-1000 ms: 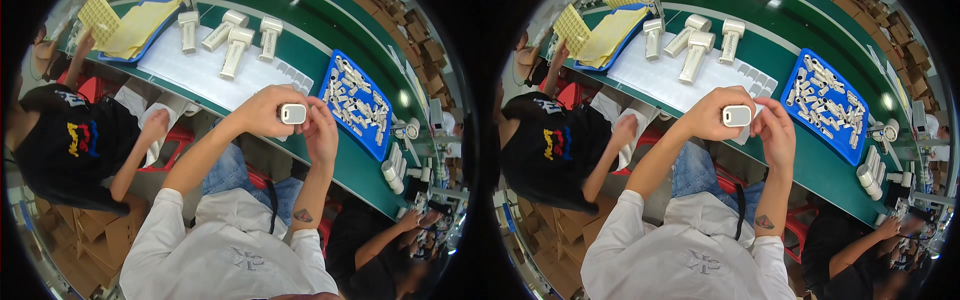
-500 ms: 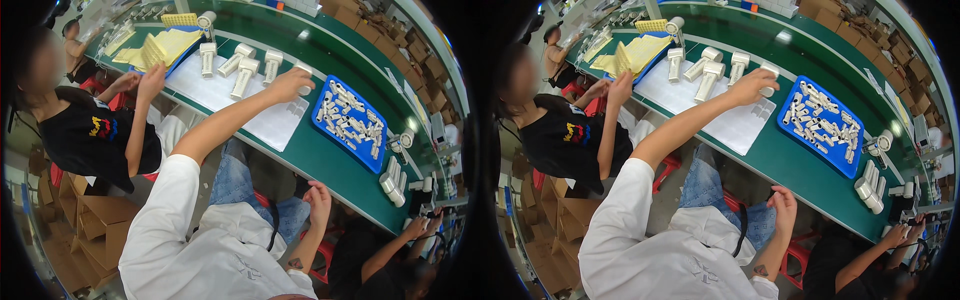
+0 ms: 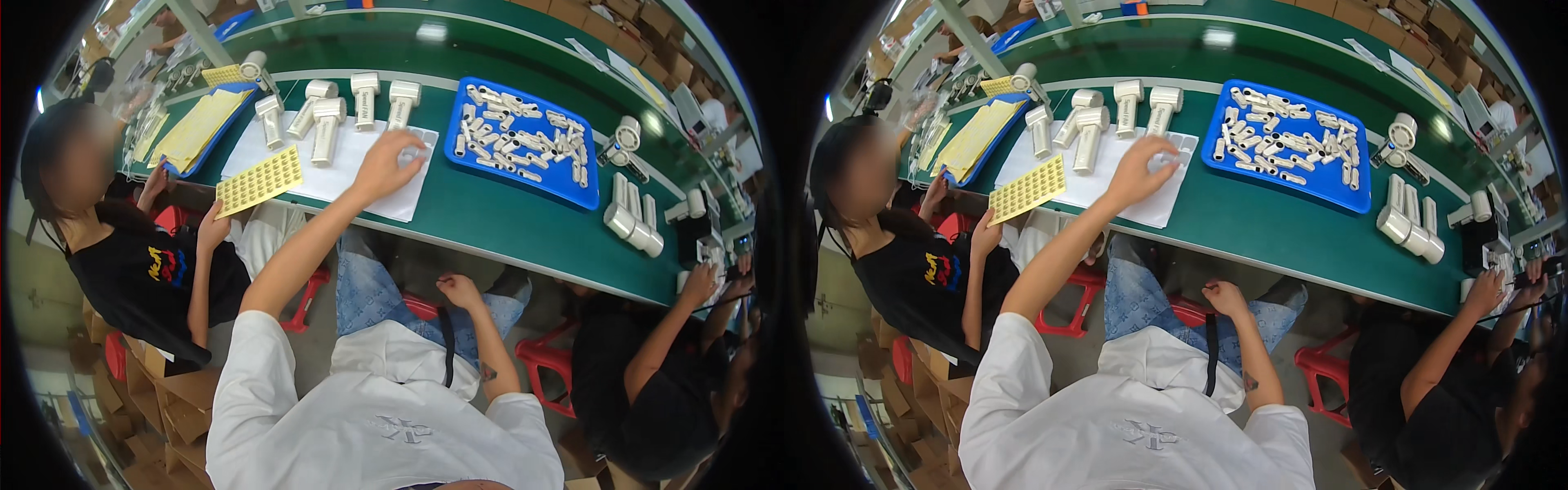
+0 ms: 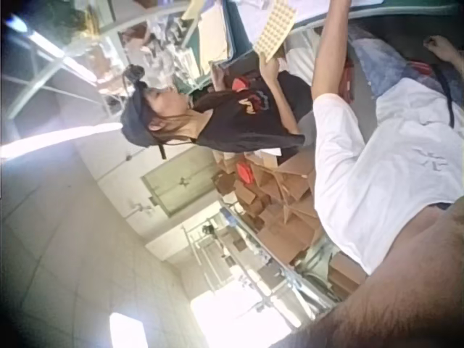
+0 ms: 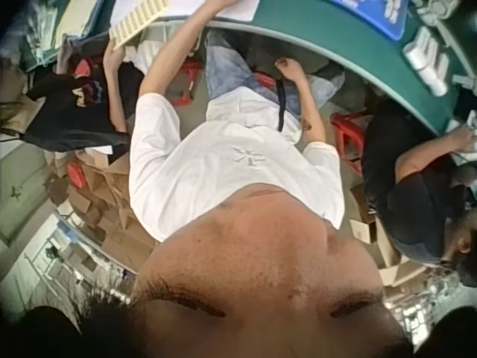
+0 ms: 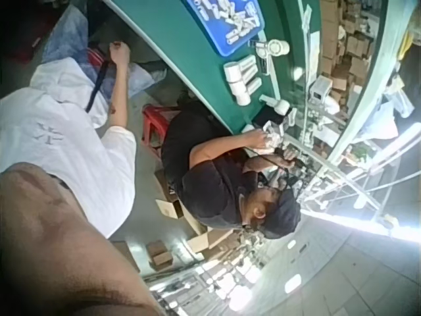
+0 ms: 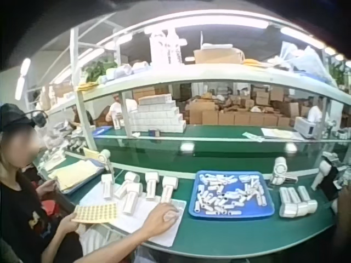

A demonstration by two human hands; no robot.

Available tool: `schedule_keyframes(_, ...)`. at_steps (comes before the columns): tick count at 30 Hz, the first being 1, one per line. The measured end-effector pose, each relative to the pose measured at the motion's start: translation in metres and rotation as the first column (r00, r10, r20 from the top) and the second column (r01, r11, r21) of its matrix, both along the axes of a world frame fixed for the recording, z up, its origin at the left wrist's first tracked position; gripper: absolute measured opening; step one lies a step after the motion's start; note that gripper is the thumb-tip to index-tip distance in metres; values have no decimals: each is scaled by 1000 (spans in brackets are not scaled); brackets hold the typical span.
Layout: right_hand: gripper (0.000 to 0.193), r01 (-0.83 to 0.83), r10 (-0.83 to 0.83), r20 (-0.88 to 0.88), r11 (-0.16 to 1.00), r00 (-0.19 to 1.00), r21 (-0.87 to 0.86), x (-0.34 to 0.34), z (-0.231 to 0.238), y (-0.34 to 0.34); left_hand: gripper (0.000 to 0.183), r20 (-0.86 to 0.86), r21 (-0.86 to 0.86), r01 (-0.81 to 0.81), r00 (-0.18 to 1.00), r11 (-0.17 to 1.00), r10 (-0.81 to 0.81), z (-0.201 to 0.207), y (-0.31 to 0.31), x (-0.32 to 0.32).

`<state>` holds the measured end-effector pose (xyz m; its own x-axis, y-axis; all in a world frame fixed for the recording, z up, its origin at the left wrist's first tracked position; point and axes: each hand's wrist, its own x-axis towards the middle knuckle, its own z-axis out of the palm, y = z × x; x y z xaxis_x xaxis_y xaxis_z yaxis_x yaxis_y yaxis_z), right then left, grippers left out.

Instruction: The person assembles small white electronic devices, likely portable fans, by inserting cylindrical components into the main body and attaching circular end caps. They handle the devices one at a time, placing the finished units on a white foam sheet on the table.

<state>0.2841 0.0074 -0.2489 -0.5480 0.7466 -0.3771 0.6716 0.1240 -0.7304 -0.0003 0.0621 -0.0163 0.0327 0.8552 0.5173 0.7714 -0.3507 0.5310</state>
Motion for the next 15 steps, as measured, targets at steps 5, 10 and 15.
schedule_keyframes(5,55,-107,152,180,966,972,-237,24,-90,4,15,279,-277,19,958,961,62,-20,-30,22)
schedule_keyframes(10,55,-229,266,72,916,961,-330,3,-89,-10,16,398,-329,-83,891,941,218,-34,-22,11)
schedule_keyframes(15,51,-198,214,-19,861,977,-468,-3,-98,2,32,276,-18,-418,871,908,406,-27,-1,7)
